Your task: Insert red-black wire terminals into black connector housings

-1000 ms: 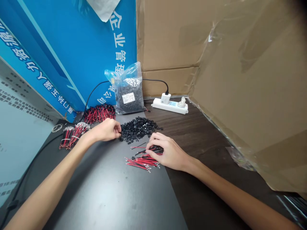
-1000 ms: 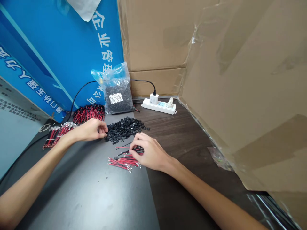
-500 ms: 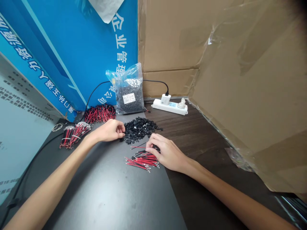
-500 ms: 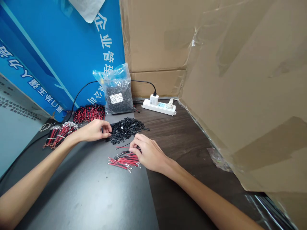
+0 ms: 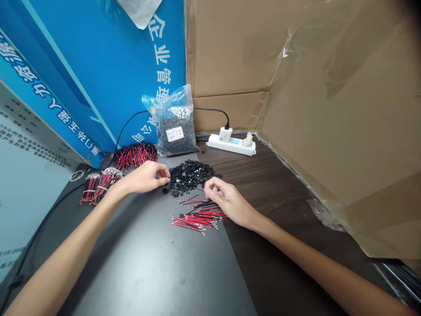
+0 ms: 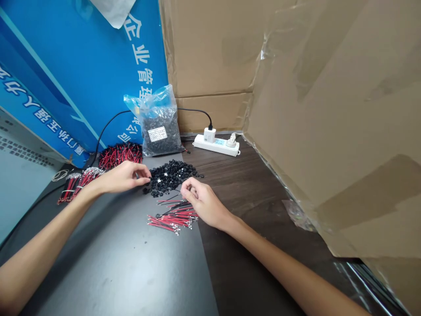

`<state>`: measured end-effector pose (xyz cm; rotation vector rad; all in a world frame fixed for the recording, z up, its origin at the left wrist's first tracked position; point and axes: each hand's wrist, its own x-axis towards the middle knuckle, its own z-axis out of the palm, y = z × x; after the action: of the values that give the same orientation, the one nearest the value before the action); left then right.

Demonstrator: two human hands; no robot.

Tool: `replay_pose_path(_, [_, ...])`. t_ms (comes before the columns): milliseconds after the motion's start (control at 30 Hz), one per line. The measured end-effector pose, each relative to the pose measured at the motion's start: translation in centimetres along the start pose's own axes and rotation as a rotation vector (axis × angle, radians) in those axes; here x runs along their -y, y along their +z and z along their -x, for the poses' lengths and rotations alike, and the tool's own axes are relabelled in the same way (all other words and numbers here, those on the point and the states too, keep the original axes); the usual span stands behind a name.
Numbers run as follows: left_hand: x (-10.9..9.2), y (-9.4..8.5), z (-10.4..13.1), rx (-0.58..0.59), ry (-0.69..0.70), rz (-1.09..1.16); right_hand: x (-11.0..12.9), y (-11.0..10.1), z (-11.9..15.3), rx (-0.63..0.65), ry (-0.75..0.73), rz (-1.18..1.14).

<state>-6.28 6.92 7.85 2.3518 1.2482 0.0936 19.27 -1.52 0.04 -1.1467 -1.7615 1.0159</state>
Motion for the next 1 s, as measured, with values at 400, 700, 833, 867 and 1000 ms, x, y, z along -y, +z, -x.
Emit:
replay_pose_path(400, [-0.6, 0.4, 0.2, -0.225, 0.044, 0.219, -1.3, 0.5, -0.3, -0.070, 0.049, -0.230])
replay_pose_path(700, [-1.7, 0.9, 0.1, -0.197, 0.103, 0.536, -0.8, 0.4, -0.4, -0.070, 0.104, -0.282])
replay_pose_path(833, [-1.7, 1.1, -0.1, -0.213, 0.126, 0.537, -0.8, 0.4, -0.5, -0.083, 0.133, -0.365])
replay_pose_path(867, [-1.7, 1.1, -0.1, -0.227, 0.122, 0.539, -0.8, 0.4, -0.6, -0.091, 0.133, -0.391])
replay_pose_path(1000, [-1.8, 1.6, -0.3, -0.258, 0.070, 0.578, -0.9, 0.1, -0.9, -0.115, 0.139, -0.463])
